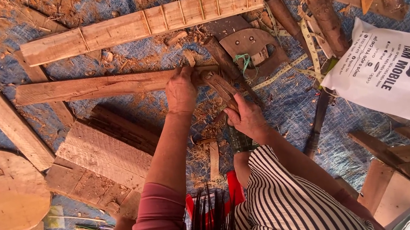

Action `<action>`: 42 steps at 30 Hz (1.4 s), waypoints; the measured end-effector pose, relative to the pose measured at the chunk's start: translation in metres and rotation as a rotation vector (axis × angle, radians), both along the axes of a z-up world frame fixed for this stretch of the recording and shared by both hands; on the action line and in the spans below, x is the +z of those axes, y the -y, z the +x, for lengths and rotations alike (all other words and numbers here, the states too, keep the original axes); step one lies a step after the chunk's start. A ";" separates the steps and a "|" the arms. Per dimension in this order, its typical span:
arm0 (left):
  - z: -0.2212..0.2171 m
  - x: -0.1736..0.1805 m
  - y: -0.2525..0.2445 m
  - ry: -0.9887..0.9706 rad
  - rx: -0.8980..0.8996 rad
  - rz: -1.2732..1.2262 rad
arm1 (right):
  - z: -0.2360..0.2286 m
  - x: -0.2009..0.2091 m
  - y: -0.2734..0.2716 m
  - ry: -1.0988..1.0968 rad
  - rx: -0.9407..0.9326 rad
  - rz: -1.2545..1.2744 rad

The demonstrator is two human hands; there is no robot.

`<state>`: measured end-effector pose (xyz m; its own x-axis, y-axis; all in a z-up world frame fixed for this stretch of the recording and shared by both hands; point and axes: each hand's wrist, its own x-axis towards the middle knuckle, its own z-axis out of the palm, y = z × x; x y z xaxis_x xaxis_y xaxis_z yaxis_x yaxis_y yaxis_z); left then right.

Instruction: Hammering nails into wooden parts to assemble a component, likely for a musical instrument.

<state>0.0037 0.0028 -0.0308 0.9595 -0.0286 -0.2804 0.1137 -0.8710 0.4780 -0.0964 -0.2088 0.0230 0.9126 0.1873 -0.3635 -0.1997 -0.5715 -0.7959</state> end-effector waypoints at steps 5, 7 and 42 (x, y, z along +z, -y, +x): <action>0.010 0.050 -0.018 -0.013 -0.086 0.100 | -0.004 -0.009 0.003 -0.020 0.005 -0.047; 0.014 0.073 -0.024 0.028 -0.166 0.253 | -0.002 -0.008 0.003 -0.018 0.010 -0.084; -0.006 0.032 0.004 0.250 -0.268 0.281 | -0.009 0.002 0.021 0.079 -0.123 0.069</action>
